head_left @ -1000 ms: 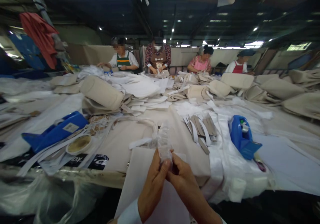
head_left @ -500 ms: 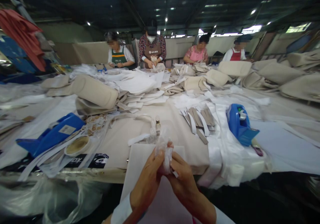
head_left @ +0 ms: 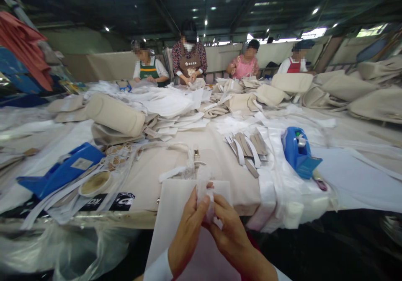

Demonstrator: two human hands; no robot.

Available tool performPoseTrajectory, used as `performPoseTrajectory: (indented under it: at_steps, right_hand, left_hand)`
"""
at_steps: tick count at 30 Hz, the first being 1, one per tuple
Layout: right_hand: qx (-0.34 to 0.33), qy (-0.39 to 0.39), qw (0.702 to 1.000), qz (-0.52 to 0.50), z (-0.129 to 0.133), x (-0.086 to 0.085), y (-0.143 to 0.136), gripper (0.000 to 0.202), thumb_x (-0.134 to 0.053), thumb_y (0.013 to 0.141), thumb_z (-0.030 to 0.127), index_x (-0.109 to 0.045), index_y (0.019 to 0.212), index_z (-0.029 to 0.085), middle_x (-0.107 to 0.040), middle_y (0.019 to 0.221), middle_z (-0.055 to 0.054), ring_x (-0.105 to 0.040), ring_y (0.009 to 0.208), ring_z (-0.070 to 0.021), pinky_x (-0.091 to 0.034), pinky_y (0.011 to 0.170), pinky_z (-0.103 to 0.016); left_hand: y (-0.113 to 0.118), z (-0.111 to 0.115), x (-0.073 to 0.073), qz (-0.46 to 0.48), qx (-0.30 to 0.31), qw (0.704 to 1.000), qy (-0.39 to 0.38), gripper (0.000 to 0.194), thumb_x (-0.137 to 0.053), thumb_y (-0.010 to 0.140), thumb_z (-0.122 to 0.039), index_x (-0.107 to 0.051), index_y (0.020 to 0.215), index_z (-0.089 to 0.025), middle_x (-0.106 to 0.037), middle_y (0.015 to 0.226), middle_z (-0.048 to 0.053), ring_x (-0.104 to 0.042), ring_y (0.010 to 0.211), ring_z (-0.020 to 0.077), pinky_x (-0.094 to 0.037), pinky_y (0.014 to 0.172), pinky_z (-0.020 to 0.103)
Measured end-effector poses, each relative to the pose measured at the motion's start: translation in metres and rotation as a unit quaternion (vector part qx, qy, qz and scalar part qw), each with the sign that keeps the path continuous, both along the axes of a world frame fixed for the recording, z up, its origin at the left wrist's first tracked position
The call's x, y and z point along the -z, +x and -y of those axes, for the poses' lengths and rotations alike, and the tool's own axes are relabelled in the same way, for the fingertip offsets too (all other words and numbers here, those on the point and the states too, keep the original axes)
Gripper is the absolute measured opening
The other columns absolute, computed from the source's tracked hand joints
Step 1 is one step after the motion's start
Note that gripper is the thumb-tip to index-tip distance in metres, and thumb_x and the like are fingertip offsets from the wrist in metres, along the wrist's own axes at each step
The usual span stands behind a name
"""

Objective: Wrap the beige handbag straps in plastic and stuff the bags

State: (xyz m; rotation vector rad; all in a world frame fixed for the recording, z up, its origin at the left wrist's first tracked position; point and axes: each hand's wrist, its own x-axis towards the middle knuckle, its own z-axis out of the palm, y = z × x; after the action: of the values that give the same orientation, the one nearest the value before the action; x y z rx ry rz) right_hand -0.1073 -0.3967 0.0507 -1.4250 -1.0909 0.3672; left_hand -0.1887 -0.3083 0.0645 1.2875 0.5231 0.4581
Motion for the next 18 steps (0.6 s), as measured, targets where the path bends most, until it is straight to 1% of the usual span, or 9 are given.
performPoseTrajectory:
  at_steps: [2,4,5,7,10,12,15,16,18]
  right_hand:
    - [-0.019,-0.058,0.988,-0.139,0.002,-0.006,-0.002,0.016,-0.063,0.085,0.028,-0.068,0.097,0.019,-0.062,0.089,-0.004,-0.057,0.084,-0.0199,-0.049,0.078,-0.031]
    - [-0.021,-0.071,0.973,-0.218,0.004,-0.008,-0.004,0.014,-0.065,0.084,0.03,-0.067,0.089,0.018,-0.061,0.08,-0.001,-0.057,0.077,-0.0185,-0.048,0.07,-0.028]
    - [-0.017,-0.056,0.976,-0.208,0.005,-0.006,-0.004,0.011,-0.064,0.084,0.028,-0.067,0.084,0.018,-0.06,0.079,-0.001,-0.057,0.077,-0.0184,-0.048,0.07,-0.028]
    - [-0.01,-0.001,0.993,-0.117,0.007,0.003,-0.004,0.011,-0.06,0.086,0.02,-0.067,0.078,0.018,-0.06,0.085,-0.002,-0.058,0.083,-0.0185,-0.047,0.078,-0.029]
    - [-0.015,0.018,1.0,-0.019,0.009,0.013,-0.003,0.018,-0.055,0.084,0.01,-0.069,0.087,0.02,-0.061,0.098,-0.005,-0.057,0.099,-0.0203,-0.043,0.095,-0.033]
    - [-0.001,-0.023,0.997,-0.073,0.009,0.01,-0.004,0.017,-0.06,0.082,0.012,-0.069,0.093,0.021,-0.061,0.098,-0.004,-0.057,0.101,-0.0213,-0.044,0.095,-0.034]
    - [-0.011,-0.083,0.972,-0.219,0.006,0.0,-0.004,0.014,-0.066,0.08,0.022,-0.067,0.093,0.019,-0.061,0.086,-0.001,-0.058,0.087,-0.0208,-0.049,0.08,-0.032]
    - [-0.014,-0.085,0.966,-0.242,0.004,0.0,-0.004,0.012,-0.066,0.08,0.023,-0.067,0.09,0.018,-0.061,0.083,0.0,-0.058,0.083,-0.0201,-0.049,0.076,-0.03]
    - [-0.004,-0.057,0.975,-0.215,0.001,0.005,-0.002,0.004,-0.064,0.08,0.02,-0.066,0.083,0.018,-0.061,0.084,-0.001,-0.057,0.083,-0.0195,-0.048,0.078,-0.03]
  left_hand:
    - [-0.001,0.003,0.008,-0.021,-0.02,0.999,0.03,0.067,-0.065,0.084,-0.047,-0.045,0.142,-0.018,-0.043,0.151,0.013,-0.032,0.143,0.0288,-0.018,0.122,0.043]
    - [-0.001,0.004,0.013,-0.035,-0.015,0.999,0.026,0.071,-0.063,0.084,-0.051,-0.043,0.142,-0.016,-0.042,0.151,0.015,-0.033,0.142,0.0304,-0.02,0.122,0.045]
    - [-0.001,0.004,0.014,-0.031,-0.004,1.0,0.004,0.07,-0.061,0.085,-0.053,-0.045,0.141,-0.015,-0.043,0.15,0.015,-0.035,0.142,0.0306,-0.022,0.121,0.045]
    - [0.0,0.003,0.011,-0.008,0.025,0.998,-0.051,0.063,-0.056,0.088,-0.053,-0.051,0.137,-0.014,-0.048,0.147,0.015,-0.039,0.139,0.0302,-0.027,0.119,0.045]
    - [0.002,0.001,0.007,0.014,0.03,0.996,-0.078,0.056,-0.056,0.089,-0.051,-0.056,0.132,-0.015,-0.055,0.141,0.013,-0.046,0.135,0.0293,-0.034,0.117,0.043]
    - [0.004,0.002,0.01,-0.007,0.001,0.999,-0.034,0.058,-0.061,0.087,-0.049,-0.054,0.134,-0.017,-0.053,0.142,0.013,-0.045,0.135,0.0287,-0.032,0.117,0.042]
    - [0.007,0.004,0.018,-0.036,-0.023,0.999,0.015,0.07,-0.066,0.082,-0.052,-0.047,0.139,-0.016,-0.049,0.146,0.014,-0.04,0.139,0.0299,-0.028,0.119,0.043]
    - [0.009,0.005,0.019,-0.036,-0.023,0.999,0.01,0.07,-0.064,0.082,-0.053,-0.048,0.139,-0.015,-0.049,0.146,0.015,-0.039,0.139,0.0303,-0.028,0.119,0.044]
    - [0.012,0.003,0.018,-0.021,-0.012,0.999,-0.029,0.066,-0.059,0.086,-0.056,-0.052,0.136,-0.013,-0.052,0.143,0.016,-0.042,0.137,0.0308,-0.028,0.119,0.045]
